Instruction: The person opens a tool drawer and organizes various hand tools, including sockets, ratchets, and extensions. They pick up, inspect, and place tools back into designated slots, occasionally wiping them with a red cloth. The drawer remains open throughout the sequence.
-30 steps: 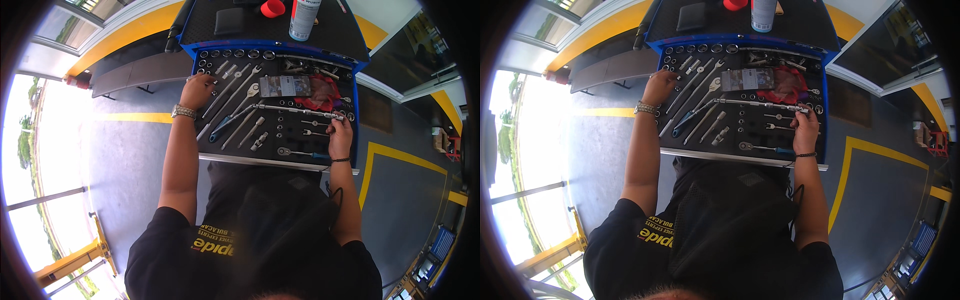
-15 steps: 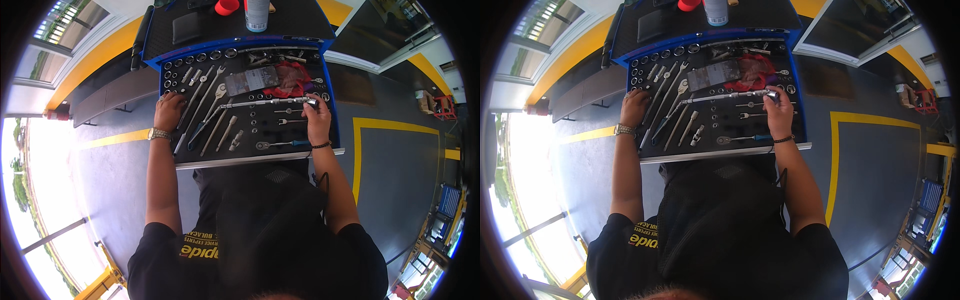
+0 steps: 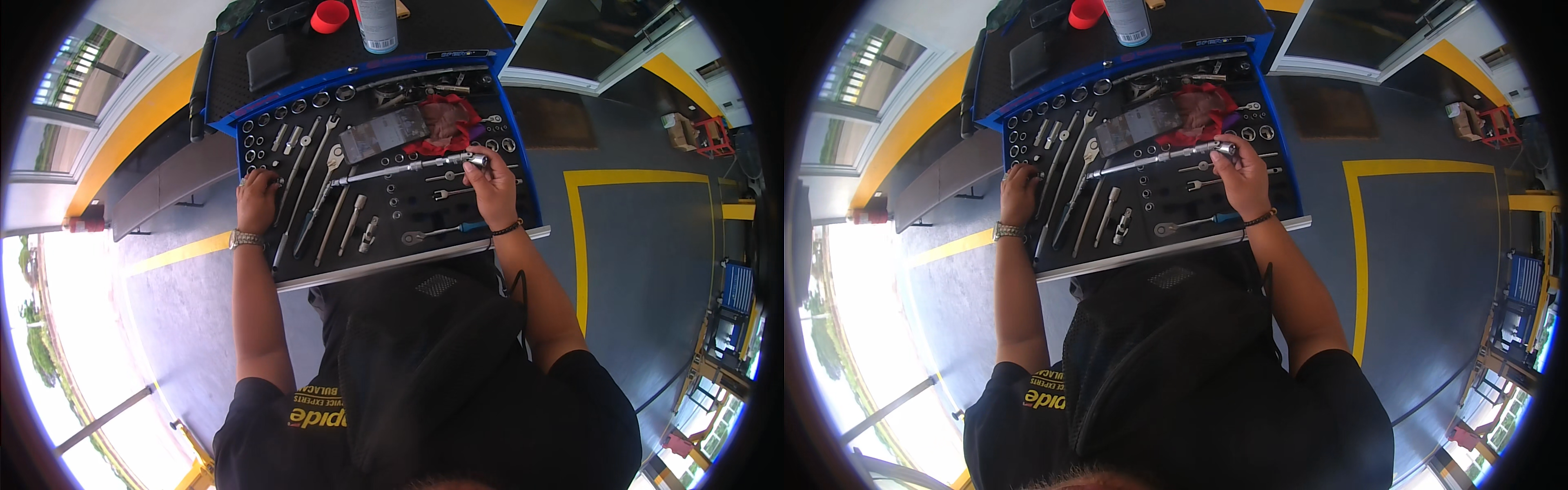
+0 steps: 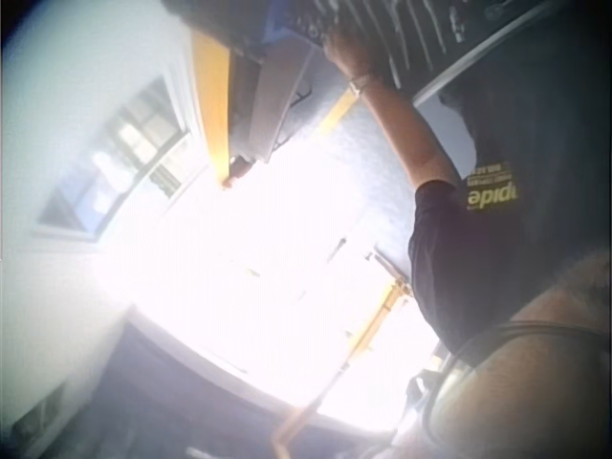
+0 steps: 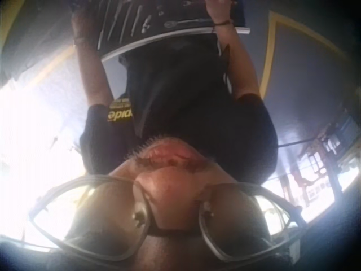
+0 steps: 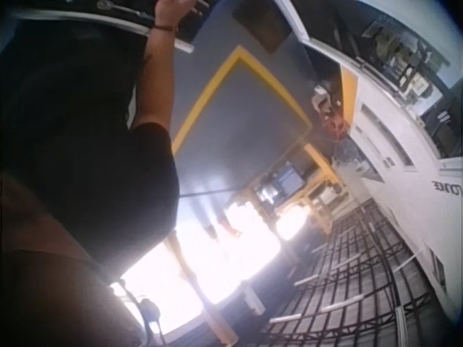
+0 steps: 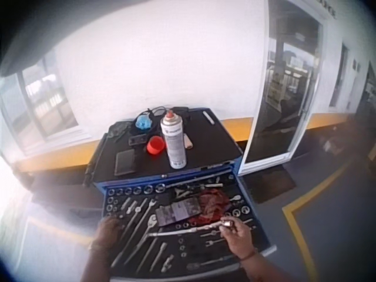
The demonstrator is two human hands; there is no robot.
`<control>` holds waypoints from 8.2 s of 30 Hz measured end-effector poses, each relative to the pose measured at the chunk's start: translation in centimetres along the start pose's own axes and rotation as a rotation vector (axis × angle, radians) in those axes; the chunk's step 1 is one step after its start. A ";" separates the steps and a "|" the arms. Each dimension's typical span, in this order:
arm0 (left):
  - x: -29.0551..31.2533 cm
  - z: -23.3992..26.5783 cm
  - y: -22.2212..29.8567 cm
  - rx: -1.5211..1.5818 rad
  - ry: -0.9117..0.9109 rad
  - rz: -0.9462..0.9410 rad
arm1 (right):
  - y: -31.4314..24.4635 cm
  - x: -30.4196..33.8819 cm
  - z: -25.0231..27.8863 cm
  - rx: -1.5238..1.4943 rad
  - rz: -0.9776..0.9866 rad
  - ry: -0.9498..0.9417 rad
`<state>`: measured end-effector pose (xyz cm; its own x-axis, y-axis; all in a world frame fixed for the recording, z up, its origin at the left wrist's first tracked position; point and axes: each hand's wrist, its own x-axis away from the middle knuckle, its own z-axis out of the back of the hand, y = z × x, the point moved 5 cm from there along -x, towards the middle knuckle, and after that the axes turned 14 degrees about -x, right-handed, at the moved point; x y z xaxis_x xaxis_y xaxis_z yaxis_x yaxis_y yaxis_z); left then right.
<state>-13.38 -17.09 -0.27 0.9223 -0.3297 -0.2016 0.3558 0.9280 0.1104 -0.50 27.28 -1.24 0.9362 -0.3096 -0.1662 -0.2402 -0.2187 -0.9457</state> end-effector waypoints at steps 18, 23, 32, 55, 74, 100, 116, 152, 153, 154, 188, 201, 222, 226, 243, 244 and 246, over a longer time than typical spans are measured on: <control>-0.6 1.0 -0.4 0.051 -0.052 -0.007 | 2.3 -0.6 0.8 0.186 -0.252 0.079; 0.1 0.9 0.1 0.067 0.062 0.022 | 2.3 -0.4 0.9 0.308 -0.213 0.066; 0.5 1.0 0.1 0.140 0.151 0.048 | -3.4 1.1 -2.6 0.940 0.311 0.174; -1.4 1.1 25.8 0.796 -0.120 -0.407 | -3.0 2.2 -3.8 0.478 0.010 -0.362; -3.0 -3.6 32.3 0.256 -0.031 -0.584 | -4.1 1.3 3.2 0.884 0.054 -0.251; -1.8 -3.5 31.7 0.310 -0.045 -0.712 | -5.1 2.8 0.0 1.149 0.263 -0.498; -1.0 2.5 23.0 0.255 0.123 -0.338 | -3.6 1.9 0.5 1.170 0.136 -0.343; 5.0 2.7 6.1 0.072 -0.137 0.102 | -3.1 0.5 -0.8 0.555 0.128 -0.281; 5.0 2.5 6.0 0.067 -0.134 0.106 | -3.2 0.5 -1.0 0.590 0.159 -0.307; 5.0 2.4 6.0 0.061 -0.132 0.112 | -3.0 0.4 -0.9 0.530 0.197 -0.298; 8.0 4.6 -0.1 0.162 -0.057 0.208 | 0.9 -0.5 3.1 -0.295 -0.636 -0.064; 10.3 1.4 -5.6 0.985 0.056 0.540 | 0.9 -0.1 1.8 0.049 -0.481 -0.079; 12.0 -0.4 -7.4 1.126 0.257 0.697 | 1.3 0.3 1.7 0.058 -0.520 -0.363; 12.1 -0.7 -7.8 1.137 0.245 0.728 | 1.1 0.3 1.5 0.089 -0.521 -0.352; 12.2 -0.2 -7.0 0.928 0.169 0.889 | 0.9 0.6 0.2 0.454 -0.184 -0.427; 12.3 -0.2 -7.1 0.924 0.141 0.915 | -0.2 0.7 -1.0 0.536 -0.098 -0.453; 12.7 -0.4 -7.4 0.919 0.080 0.964 | -1.5 1.2 -2.5 0.749 -0.020 -0.455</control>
<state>-4.35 -28.06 -4.05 0.8611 0.4279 0.2745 -0.4283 0.3197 0.8452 0.37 24.91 0.72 0.9884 0.1216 -0.0913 -0.1402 0.4947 -0.8577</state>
